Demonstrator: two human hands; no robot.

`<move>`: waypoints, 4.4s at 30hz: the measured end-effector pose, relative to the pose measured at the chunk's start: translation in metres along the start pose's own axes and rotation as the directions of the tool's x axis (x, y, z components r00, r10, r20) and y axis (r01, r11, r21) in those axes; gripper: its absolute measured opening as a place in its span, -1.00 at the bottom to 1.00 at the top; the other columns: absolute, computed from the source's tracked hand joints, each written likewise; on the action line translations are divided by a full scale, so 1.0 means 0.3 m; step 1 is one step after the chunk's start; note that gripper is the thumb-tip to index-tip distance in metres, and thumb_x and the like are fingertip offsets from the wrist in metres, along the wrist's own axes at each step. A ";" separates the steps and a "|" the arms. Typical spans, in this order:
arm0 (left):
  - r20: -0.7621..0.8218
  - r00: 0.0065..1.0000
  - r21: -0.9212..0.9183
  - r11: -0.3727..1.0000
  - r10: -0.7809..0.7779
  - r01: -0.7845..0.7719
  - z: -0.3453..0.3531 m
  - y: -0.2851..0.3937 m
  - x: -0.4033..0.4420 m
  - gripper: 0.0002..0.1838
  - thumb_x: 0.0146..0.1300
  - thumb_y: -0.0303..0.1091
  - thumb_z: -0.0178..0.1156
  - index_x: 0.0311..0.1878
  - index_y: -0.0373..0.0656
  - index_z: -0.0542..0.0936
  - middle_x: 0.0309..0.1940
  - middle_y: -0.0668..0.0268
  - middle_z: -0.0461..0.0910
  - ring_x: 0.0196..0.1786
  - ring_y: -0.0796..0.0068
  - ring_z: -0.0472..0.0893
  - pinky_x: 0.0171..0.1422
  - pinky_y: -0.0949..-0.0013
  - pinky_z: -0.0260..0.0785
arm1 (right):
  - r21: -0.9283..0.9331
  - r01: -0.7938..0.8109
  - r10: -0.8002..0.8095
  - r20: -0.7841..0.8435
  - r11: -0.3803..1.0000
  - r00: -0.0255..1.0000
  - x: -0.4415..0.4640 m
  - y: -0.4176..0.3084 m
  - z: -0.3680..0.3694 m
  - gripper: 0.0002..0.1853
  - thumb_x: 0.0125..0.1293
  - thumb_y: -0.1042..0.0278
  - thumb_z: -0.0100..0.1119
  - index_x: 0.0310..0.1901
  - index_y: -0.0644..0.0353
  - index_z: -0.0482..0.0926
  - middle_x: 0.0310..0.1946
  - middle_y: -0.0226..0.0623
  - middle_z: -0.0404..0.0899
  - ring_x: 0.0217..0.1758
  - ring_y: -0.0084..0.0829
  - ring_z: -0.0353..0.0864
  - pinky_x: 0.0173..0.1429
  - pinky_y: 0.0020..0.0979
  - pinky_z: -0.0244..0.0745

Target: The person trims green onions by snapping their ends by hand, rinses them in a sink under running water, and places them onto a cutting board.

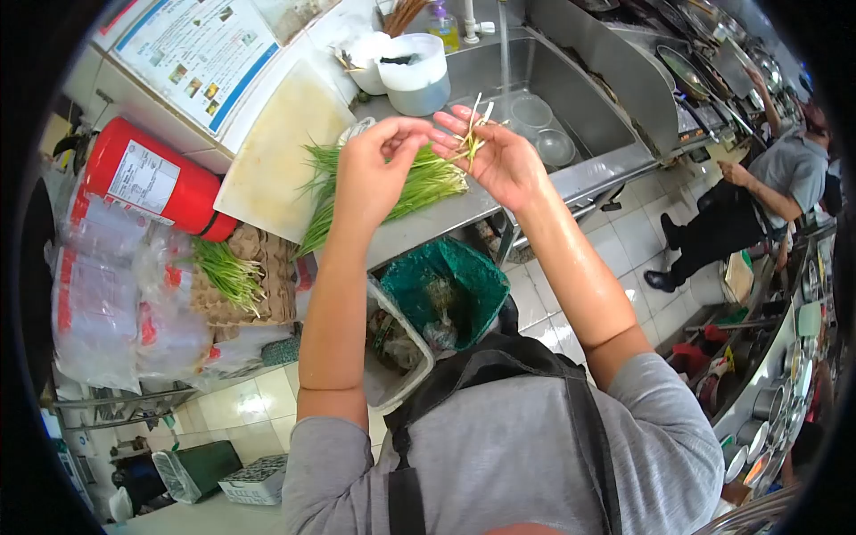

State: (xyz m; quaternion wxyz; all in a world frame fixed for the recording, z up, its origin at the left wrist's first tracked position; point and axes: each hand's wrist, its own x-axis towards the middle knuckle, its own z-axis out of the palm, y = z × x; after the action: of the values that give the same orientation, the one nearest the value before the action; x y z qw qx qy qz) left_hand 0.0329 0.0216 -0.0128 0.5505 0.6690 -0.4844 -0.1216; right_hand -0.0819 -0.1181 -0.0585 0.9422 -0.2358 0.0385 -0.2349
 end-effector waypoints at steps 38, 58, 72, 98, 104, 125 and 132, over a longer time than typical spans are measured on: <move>0.067 0.951 -0.325 0.895 -0.300 0.305 0.024 -0.110 -0.104 -0.87 0.16 -0.43 0.28 -0.25 -0.27 0.60 -0.41 0.38 0.61 -0.37 0.68 0.52 -0.25 0.58 0.36 | -0.292 0.044 -0.064 -0.060 0.955 0.996 -0.120 0.205 0.035 -0.70 0.44 0.39 -0.12 0.09 0.41 0.41 -0.06 -0.17 0.54 -0.02 -0.39 0.59 0.12 -0.28 0.56; 0.183 0.937 -0.444 0.825 -0.298 0.349 0.013 -0.126 -0.175 -0.93 0.23 -0.44 0.16 -0.27 -0.19 0.50 -0.52 0.48 0.44 -0.52 0.74 0.33 -0.45 0.61 0.13 | -0.817 0.067 -0.171 -0.038 0.572 0.985 -0.192 0.244 -0.054 -0.84 0.34 0.29 0.17 -0.22 0.20 0.50 -0.50 -0.55 0.48 -0.51 -0.78 0.26 -0.43 -0.67 0.12; 0.060 0.969 -0.653 0.725 -0.241 0.221 0.008 -0.057 -0.154 -0.89 0.21 -0.46 0.16 -0.23 -0.27 0.50 -0.52 0.42 0.43 -0.50 0.68 0.38 -0.42 0.61 0.19 | -0.813 0.039 -0.158 -0.065 0.581 0.985 -0.266 0.197 -0.043 -0.81 0.32 0.26 0.22 -0.22 0.20 0.50 -0.48 -0.53 0.49 -0.52 -0.76 0.25 -0.44 -0.67 0.11; 0.050 0.944 -0.364 0.874 -0.325 0.320 0.020 -0.153 -0.249 -0.81 0.17 -0.40 0.32 -0.23 -0.33 0.63 -0.44 0.33 0.63 -0.46 0.66 0.48 -0.38 0.57 0.33 | -0.791 0.016 -0.037 -0.008 0.611 0.999 -0.223 0.265 -0.021 -0.83 0.36 0.33 0.11 -0.16 0.24 0.56 -0.39 -0.53 0.55 -0.43 -0.75 0.31 -0.31 -0.65 0.23; 0.022 0.938 -0.378 0.866 -0.345 0.328 0.009 -0.161 -0.256 -0.79 0.14 -0.43 0.33 -0.19 -0.34 0.64 -0.42 0.32 0.64 -0.46 0.66 0.48 -0.37 0.57 0.35 | -0.647 -0.041 0.056 0.002 0.762 0.998 -0.238 0.260 -0.071 -0.79 0.35 0.44 0.01 -0.05 0.31 0.55 -0.38 -0.49 0.49 -0.38 -0.68 0.33 -0.26 -0.60 0.27; 0.040 0.955 -0.597 0.759 -0.295 0.260 -0.125 -0.148 -0.287 -0.85 0.09 -0.55 0.32 -0.28 -0.32 0.56 -0.45 0.24 0.60 -0.49 0.53 0.55 -0.39 0.49 0.44 | -0.871 -0.028 -0.078 -0.077 0.491 0.994 -0.295 0.209 -0.155 -0.87 0.37 0.55 -0.03 -0.07 0.25 0.40 -0.34 -0.48 0.38 -0.37 -0.67 0.29 -0.25 -0.60 0.25; 0.534 0.829 0.093 0.986 -0.164 0.135 0.070 -0.477 -0.529 -0.69 0.08 -0.50 0.34 -0.08 -0.32 0.58 -0.24 0.18 0.64 -0.22 0.40 0.65 -0.13 0.39 0.51 | -0.490 -0.057 -0.020 -0.151 0.870 0.988 -0.309 0.138 -0.178 -0.82 0.38 0.51 -0.01 -0.03 0.36 0.40 -0.27 -0.33 0.45 -0.29 -0.58 0.40 -0.15 -0.56 0.34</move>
State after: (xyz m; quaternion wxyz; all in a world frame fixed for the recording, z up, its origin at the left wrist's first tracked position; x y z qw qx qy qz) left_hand 0.0121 0.1220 -0.2015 0.3631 0.6573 -0.5689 -0.3352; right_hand -0.1564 -0.0659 -0.1285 0.8474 -0.4493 0.1707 -0.2256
